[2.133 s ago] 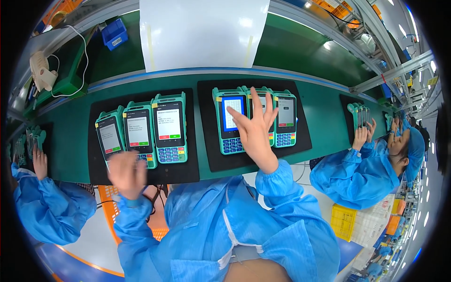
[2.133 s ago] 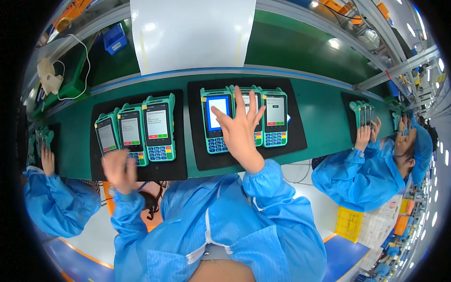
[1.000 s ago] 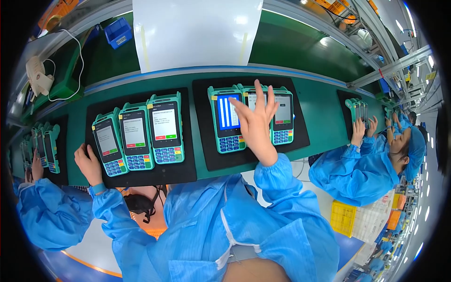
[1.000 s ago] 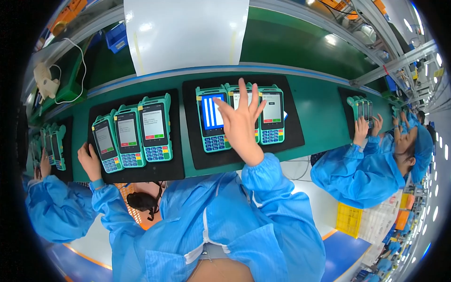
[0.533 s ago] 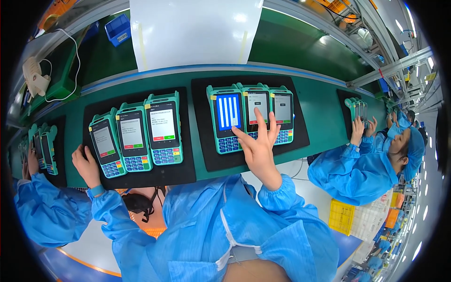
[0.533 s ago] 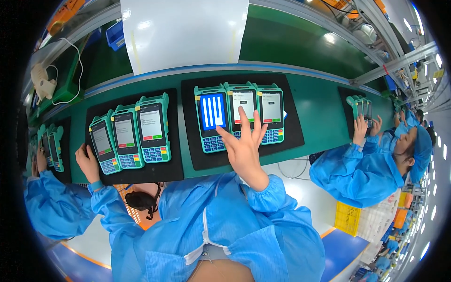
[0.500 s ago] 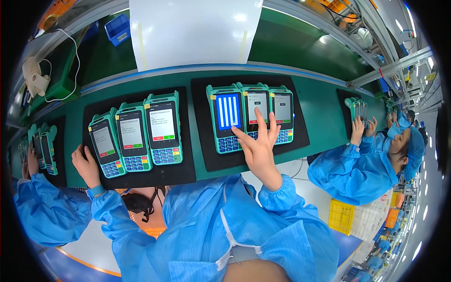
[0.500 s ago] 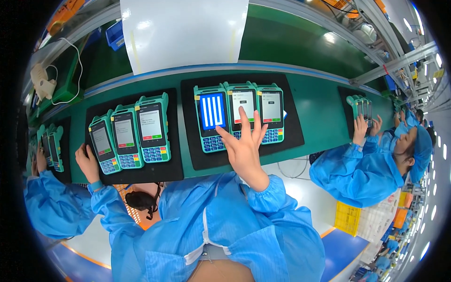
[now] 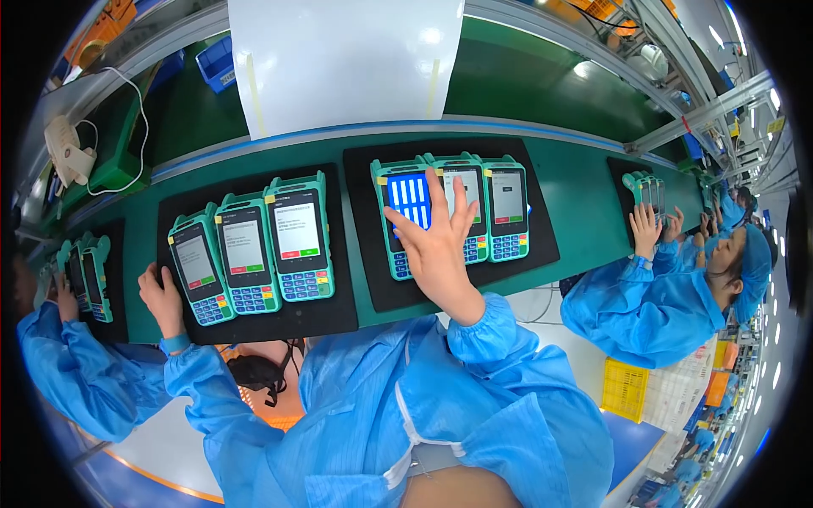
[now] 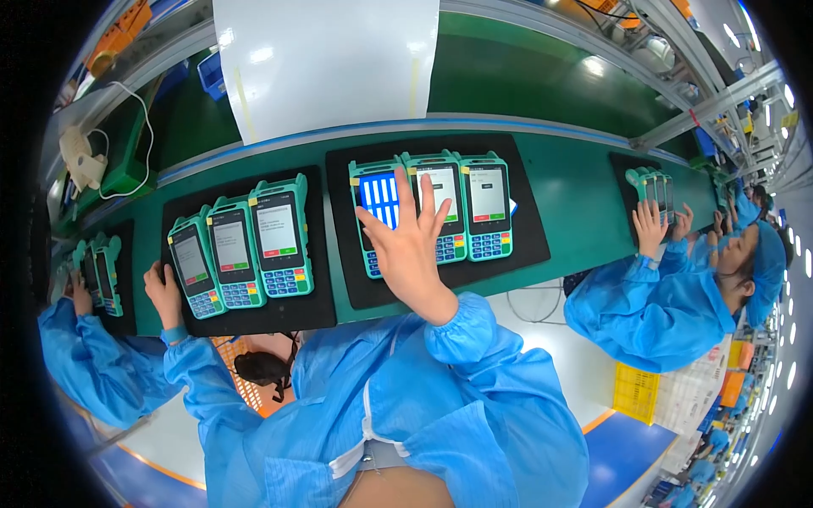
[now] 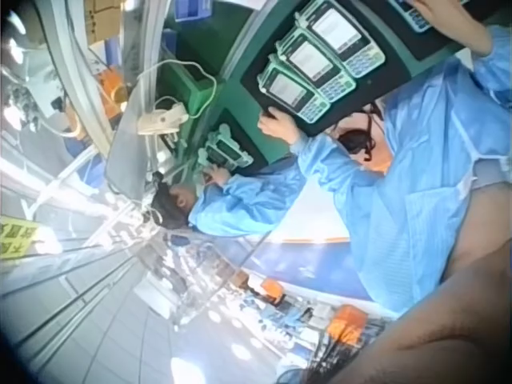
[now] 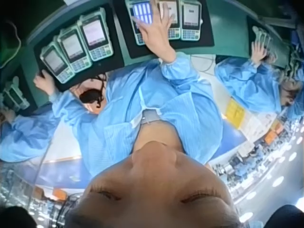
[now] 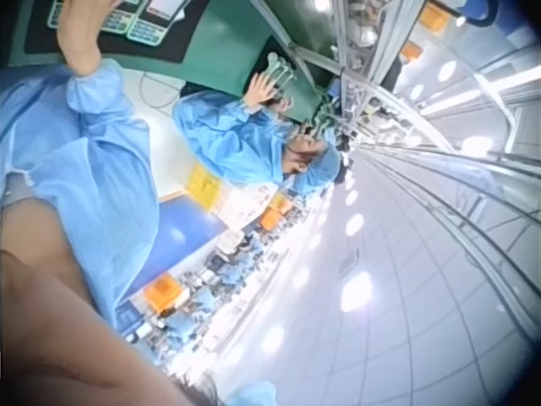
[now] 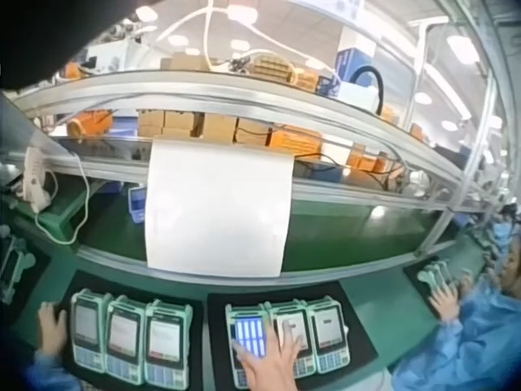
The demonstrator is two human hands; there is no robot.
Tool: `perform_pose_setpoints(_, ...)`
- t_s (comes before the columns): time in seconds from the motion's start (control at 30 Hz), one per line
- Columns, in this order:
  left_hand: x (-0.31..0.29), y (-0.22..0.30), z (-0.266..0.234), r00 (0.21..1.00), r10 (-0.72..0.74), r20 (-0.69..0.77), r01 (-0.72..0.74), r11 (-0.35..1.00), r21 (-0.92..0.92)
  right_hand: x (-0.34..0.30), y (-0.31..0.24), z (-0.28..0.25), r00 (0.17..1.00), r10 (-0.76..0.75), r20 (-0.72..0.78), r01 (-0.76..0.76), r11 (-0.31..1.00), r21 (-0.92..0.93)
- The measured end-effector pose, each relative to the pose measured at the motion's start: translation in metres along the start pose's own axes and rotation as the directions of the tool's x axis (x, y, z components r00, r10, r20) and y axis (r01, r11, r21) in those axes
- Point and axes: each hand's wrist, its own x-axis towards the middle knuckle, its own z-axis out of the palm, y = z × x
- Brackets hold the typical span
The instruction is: The person tests handheld payment terminals by arranging them on a mat, tapping screen buttons, and tracing line patterns across the touchscreens by hand before sliding the devices along the workbench.
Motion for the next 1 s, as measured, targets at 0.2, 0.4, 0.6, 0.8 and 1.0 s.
perform_pose_setpoints(0.2, -0.010, 0.019, -0.008, 1.000, 0.013, 0.012, -0.014, 0.999, 0.044, -0.004, -0.028, 0.004, 0.996, -0.025, -0.082, 0.044, 0.971, 0.236)
perform_pose_setpoints(0.4, -0.016, 0.055, -0.026, 0.983, 0.122, 0.135, -0.079, 0.953, -0.292, -0.008, -0.056, 0.025, 0.988, 0.154, 0.009, -0.135, 0.839, 0.527)
perform_pose_setpoints(0.6, -0.010, 0.063, -0.052, 0.940, 0.173, 0.294, -0.032, 0.902, -0.430, 0.012, -0.062, 0.041, 0.844, 0.456, 0.282, -0.438, 0.286, 0.852)
perform_pose_setpoints(0.8, -0.029, 0.090, -0.069, 0.939, 0.276, 0.207, -0.206, 0.930, -0.304, 0.024, -0.058, 0.049, 0.833, 0.442, 0.332, -0.371, 0.001, 0.929)
perform_pose_setpoints(1.0, -0.063, 0.130, -0.058, 0.897, 0.370, 0.243, -0.233, 0.860, -0.453, 0.009, -0.054, 0.052, 0.817, 0.471, 0.332, -0.378, 0.003, 0.926)
